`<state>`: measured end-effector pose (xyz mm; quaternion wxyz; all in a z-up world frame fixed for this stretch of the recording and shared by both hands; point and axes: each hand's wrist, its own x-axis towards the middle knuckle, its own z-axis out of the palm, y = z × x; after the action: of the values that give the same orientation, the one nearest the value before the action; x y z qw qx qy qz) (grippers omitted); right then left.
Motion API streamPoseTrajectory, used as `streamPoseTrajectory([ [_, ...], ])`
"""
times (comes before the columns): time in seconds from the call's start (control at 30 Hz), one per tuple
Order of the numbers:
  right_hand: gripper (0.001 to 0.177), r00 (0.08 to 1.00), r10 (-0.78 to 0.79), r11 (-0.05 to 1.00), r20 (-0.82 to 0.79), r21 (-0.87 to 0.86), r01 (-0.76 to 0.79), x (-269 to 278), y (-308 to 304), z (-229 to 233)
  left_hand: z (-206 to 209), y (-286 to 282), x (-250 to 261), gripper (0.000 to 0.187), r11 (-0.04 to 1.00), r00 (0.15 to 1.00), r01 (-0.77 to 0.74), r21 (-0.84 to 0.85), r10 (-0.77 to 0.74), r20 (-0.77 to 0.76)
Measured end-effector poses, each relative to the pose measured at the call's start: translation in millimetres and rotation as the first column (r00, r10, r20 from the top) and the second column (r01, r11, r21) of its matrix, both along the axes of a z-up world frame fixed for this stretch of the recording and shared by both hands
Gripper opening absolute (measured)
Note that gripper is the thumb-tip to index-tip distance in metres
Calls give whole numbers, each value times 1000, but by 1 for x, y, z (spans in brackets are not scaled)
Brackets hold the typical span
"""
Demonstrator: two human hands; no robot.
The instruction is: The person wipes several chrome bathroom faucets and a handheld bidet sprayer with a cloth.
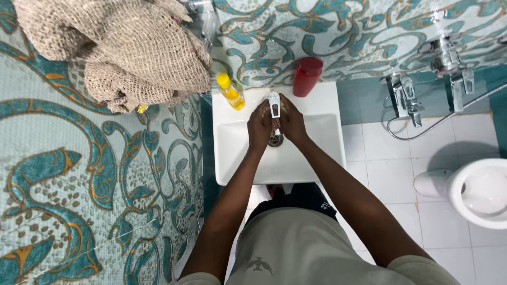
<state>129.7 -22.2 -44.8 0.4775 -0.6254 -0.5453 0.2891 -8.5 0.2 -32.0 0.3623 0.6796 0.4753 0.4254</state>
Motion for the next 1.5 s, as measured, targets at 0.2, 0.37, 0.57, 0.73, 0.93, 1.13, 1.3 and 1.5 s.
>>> streamPoseTrajectory([
  [0.2,40,894,-13,963,-448,-246,-109,-1,-32,-18,22,-33,-3,32,930,997,-71,-361,68,-23],
  [0.37,39,906,-87,865,-414,-482,-137,12,-42,-22,10,-39,-18,39,925,994,-50,-377,9,-111],
  [0.57,33,949,-91,959,-301,-283,3,14,-5,-21,-20,15,-14,45,967,975,-39,-252,-19,-223],
  [0.73,33,974,-7,946,-226,-317,-67,20,-25,-22,-14,-19,-17,47,914,985,-40,-404,-32,-170],
  [0.93,45,987,160,839,22,-529,-125,31,-68,34,22,-56,-39,41,833,971,192,-518,-237,-21],
  [1.13,49,976,-29,997,216,-69,45,36,-31,54,75,-9,-16,48,990,896,38,138,28,-444],
  [1.3,42,973,-41,964,226,265,-21,20,7,27,81,18,19,58,985,799,128,116,-34,-600],
  [1.5,38,989,-146,988,-7,-41,146,8,48,-21,46,65,32,42,981,832,33,-192,-134,-539],
])
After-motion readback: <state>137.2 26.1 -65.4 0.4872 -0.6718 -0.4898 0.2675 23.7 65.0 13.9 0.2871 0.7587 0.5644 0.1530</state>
